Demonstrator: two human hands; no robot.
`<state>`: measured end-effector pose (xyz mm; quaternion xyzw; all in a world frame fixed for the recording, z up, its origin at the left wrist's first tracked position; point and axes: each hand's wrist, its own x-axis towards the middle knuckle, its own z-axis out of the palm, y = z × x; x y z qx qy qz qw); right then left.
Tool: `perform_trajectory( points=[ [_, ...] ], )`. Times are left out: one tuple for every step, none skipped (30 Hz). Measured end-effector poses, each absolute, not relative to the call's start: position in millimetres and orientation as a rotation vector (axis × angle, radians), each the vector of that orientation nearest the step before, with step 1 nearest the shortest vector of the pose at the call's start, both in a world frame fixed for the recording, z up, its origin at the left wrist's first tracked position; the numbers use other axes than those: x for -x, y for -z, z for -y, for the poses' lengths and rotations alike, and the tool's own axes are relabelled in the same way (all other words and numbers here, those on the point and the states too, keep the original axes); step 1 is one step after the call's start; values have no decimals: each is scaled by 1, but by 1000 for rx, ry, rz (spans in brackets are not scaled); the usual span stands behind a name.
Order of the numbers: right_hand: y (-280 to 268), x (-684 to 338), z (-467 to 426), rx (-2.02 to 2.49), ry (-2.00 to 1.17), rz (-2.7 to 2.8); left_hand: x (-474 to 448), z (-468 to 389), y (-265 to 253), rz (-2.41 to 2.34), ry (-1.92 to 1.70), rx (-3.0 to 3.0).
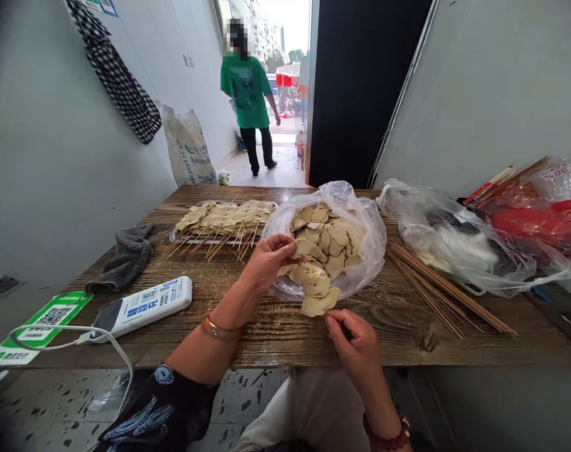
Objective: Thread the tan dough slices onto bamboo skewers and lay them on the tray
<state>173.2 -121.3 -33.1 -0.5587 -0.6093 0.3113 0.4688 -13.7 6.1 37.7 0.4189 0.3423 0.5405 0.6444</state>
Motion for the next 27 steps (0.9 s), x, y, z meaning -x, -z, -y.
perform_trajectory(
  points=[
    [34, -174, 122, 1365, -768, 1493, 14, -6, -38, -767, -1217, -932],
    [34, -174, 122, 1363, -771, 1493, 14, -6, -38, -758, -1207, -913],
    [34, -174, 122, 1362, -773, 1494, 14, -6, -37, -752, -1199, -898],
    [35, -174, 123, 1365, -775, 1494, 15, -6, -37, -747, -1193, -886],
    [35, -175, 123, 1370, -775, 1495, 15, -6, -37, -745, -1188, -875],
    [35, -175, 124, 1373, -774, 1495, 15, -7, -37, -743, -1181, -865],
    [36, -175, 124, 1375, -773, 1495, 15, -7, -37, -740, -1175, -855],
    [36, -175, 124, 1375, -770, 1495, 16, -7, -37, -737, -1169, -845],
    [37, -175, 124, 1376, -767, 1493, 16, -7, -37, -735, -1162, -834],
    [37, -175, 124, 1375, -764, 1491, 16, -7, -37, -732, -1154, -824],
    [38, -176, 124, 1376, -764, 1491, 16, -7, -36, -730, -1146, -814],
    [38, -176, 123, 1378, -763, 1491, 15, -7, -36, -730, -1137, -805],
    [38, -176, 123, 1379, -762, 1493, 15, -7, -35, -731, -1130, -798],
    [38, -176, 123, 1380, -763, 1495, 14, -6, -34, -732, -1125, -792],
    [38, -176, 123, 1382, -763, 1496, 13, -6, -33, -735, -1124, -789],
    [38, -176, 123, 1385, -762, 1495, 12, -6, -33, -740, -1124, -791],
    [37, -176, 123, 1390, -760, 1491, 11, -5, -32, -746, -1127, -800],
    [37, -175, 123, 1398, -756, 1484, 10, -5, -31, -753, -1131, -814],
    [37, -175, 123, 1407, -756, 1476, 9, -4, -31, -759, -1138, -831],
    [36, -175, 123, 1415, -756, 1466, 8, -4, -31, -764, -1145, -848],
    [36, -175, 123, 1421, -762, 1456, 7, -3, -32, -769, -1152, -865],
    [36, -174, 123, 1424, -770, 1445, 7, -3, -32, -774, -1160, -881],
    [37, -174, 123, 1425, -780, 1437, 7, -3, -33, -780, -1168, -896],
    [37, -174, 122, 1425, -789, 1428, 7, -3, -33, -785, -1177, -911],
    [37, -174, 122, 1423, -796, 1421, 7, -3, -34, -790, -1185, -928],
    [38, -174, 122, 1420, -799, 1415, 7, -3, -34, -793, -1193, -946],
    [38, -174, 122, 1419, -803, 1410, 8, -3, -35, -795, -1204, -965]
  ],
)
